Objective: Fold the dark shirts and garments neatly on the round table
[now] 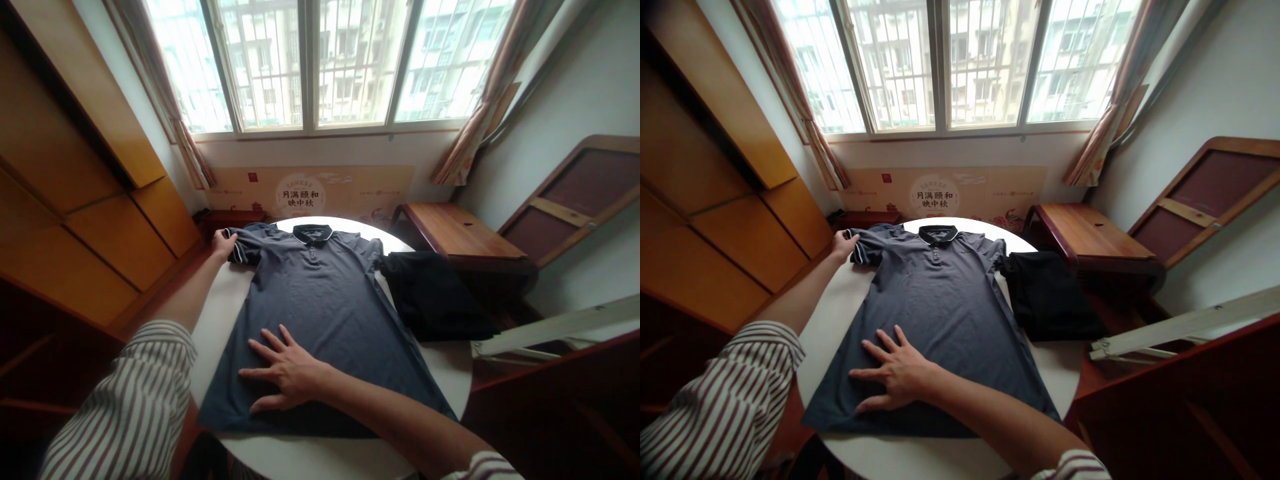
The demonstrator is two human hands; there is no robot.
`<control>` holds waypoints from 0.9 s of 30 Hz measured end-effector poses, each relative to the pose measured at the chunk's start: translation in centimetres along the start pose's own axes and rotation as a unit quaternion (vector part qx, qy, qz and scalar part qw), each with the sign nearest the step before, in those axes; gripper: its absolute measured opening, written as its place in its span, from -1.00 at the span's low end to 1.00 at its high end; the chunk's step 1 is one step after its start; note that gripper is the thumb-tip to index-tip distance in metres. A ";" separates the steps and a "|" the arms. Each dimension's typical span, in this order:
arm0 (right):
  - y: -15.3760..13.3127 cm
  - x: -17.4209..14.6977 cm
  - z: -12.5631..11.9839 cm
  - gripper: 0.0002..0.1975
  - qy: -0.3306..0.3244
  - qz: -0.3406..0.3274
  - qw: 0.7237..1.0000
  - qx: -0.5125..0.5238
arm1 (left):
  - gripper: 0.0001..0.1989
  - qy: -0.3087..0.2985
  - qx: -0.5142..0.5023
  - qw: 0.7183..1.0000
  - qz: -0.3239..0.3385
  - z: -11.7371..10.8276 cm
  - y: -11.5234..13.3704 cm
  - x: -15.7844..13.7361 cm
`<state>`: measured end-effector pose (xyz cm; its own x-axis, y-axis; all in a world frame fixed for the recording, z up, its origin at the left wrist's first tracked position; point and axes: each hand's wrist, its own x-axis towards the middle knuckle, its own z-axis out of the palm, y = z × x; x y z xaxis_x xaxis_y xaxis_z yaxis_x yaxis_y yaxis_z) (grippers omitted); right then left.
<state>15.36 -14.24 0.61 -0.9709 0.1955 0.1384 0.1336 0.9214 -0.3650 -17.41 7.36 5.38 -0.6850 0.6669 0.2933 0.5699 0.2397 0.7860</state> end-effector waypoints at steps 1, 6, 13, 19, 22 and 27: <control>-0.5 -0.1 0.1 -0.31 -0.005 -0.020 1.000 -0.004 | -0.61 0.010 0.011 1.000 0.001 -0.2 0.0 -0.3; -2.7 0.2 2.3 -0.27 0.030 -0.085 0.994 -0.060 | -0.62 -0.025 0.122 0.969 0.213 1.3 0.8 -5.4; -3.8 1.2 4.5 -0.80 0.082 -0.145 0.972 -0.168 | -0.62 -0.132 0.269 0.904 0.304 3.5 -0.3 -9.9; -5.2 1.0 4.3 -0.75 0.086 -0.186 0.968 -0.147 | -0.53 -0.186 0.271 0.912 0.246 4.6 -1.6 -8.1; -4.1 0.7 2.4 -0.76 0.057 -0.166 0.978 -0.116 | -0.45 -0.188 0.251 0.927 0.204 5.0 -2.7 -7.5; 5.0 -0.7 -7.1 -0.72 0.106 0.030 0.992 -0.063 | -0.41 -0.172 0.230 0.936 0.202 5.4 -4.2 -7.4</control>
<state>18.10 -7.41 5.19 -0.8984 0.3054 0.3156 0.2269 0.9381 -0.2618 -12.28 5.24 -3.00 -0.2300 0.9376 0.2608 0.9403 0.1451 0.3077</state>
